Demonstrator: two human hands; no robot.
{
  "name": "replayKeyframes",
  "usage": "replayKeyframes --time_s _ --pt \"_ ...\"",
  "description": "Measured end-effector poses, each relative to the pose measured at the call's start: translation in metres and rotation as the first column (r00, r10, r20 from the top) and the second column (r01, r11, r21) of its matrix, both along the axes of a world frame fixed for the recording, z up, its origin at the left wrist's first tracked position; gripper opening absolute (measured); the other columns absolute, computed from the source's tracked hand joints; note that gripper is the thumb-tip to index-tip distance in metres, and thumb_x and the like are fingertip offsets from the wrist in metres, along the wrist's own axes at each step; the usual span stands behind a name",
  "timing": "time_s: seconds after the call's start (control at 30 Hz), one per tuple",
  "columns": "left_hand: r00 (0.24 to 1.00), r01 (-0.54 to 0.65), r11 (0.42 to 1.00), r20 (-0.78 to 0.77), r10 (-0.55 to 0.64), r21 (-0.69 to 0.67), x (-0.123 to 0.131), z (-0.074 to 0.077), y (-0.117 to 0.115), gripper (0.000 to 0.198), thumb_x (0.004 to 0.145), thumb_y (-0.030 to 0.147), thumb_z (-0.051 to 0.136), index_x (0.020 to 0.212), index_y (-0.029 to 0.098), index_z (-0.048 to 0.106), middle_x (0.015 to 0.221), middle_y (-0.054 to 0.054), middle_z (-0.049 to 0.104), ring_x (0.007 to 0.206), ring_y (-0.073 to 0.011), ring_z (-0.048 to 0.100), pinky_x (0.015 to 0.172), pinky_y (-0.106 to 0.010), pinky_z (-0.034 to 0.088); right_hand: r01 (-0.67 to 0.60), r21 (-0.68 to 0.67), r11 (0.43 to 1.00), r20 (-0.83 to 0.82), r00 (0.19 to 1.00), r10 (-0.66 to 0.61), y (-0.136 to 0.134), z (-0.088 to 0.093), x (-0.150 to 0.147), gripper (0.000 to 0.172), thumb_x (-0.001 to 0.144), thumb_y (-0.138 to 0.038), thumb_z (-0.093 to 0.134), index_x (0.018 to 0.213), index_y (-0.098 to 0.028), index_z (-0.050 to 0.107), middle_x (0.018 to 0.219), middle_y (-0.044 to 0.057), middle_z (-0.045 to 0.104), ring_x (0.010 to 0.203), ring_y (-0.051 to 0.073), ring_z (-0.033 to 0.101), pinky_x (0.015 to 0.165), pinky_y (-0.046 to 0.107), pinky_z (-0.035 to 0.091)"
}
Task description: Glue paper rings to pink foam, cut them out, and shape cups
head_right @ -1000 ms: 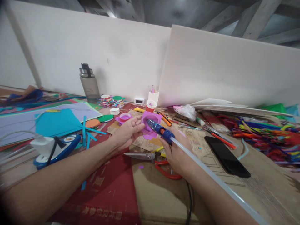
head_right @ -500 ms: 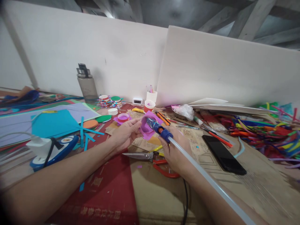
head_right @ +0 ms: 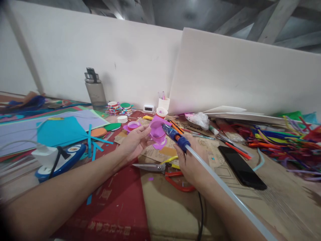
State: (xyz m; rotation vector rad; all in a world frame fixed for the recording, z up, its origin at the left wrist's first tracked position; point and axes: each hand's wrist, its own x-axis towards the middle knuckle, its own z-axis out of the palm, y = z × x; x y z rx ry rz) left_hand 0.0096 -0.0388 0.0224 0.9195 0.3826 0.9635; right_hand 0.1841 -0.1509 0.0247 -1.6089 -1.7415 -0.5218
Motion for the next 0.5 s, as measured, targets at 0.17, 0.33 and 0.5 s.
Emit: replayKeyframes --time_s 0.17,0.33,0.5 --pt "1.000 0.000 0.999 -0.001 0.000 0.037 -0.0013 0.0013 0.0002 0.031 0.070 0.018 0.072 0.099 0.015 0.062 0.091 -0.004 0.067 0.072 -0.0134 0.064 0.062 -0.025 0.052 -0.012 0.002 1.000 0.045 0.999 0.011 0.0027 -0.0053 0.0039 0.023 0.091 -0.035 0.041 0.102 -0.019 0.054 0.091 0.012 0.064 0.080 0.027 0.062 0.067 0.037 0.049" --pt "1.000 -0.021 0.995 -0.020 0.024 0.098 0.0000 0.0035 -0.0028 0.045 0.066 0.017 0.075 0.109 0.016 0.062 0.103 -0.007 0.068 0.079 -0.0152 0.064 0.068 -0.026 0.051 -0.124 0.022 0.992 0.082 0.989 0.122 0.0040 -0.0077 0.0053 0.017 0.089 -0.030 0.049 0.103 -0.022 0.052 0.093 0.008 0.066 0.085 0.023 0.062 0.074 0.035 0.048" --pt "0.996 -0.083 0.988 -0.031 0.087 0.130 0.0010 0.0011 -0.0022 0.038 0.068 0.023 0.076 0.104 0.015 0.066 0.098 -0.007 0.070 0.080 -0.0152 0.064 0.072 -0.025 0.048 -0.185 -0.009 0.983 0.077 0.980 0.185 0.0040 -0.0107 0.0052 0.021 0.088 -0.024 0.048 0.109 -0.022 0.050 0.097 0.008 0.065 0.088 0.023 0.062 0.073 0.034 0.049"
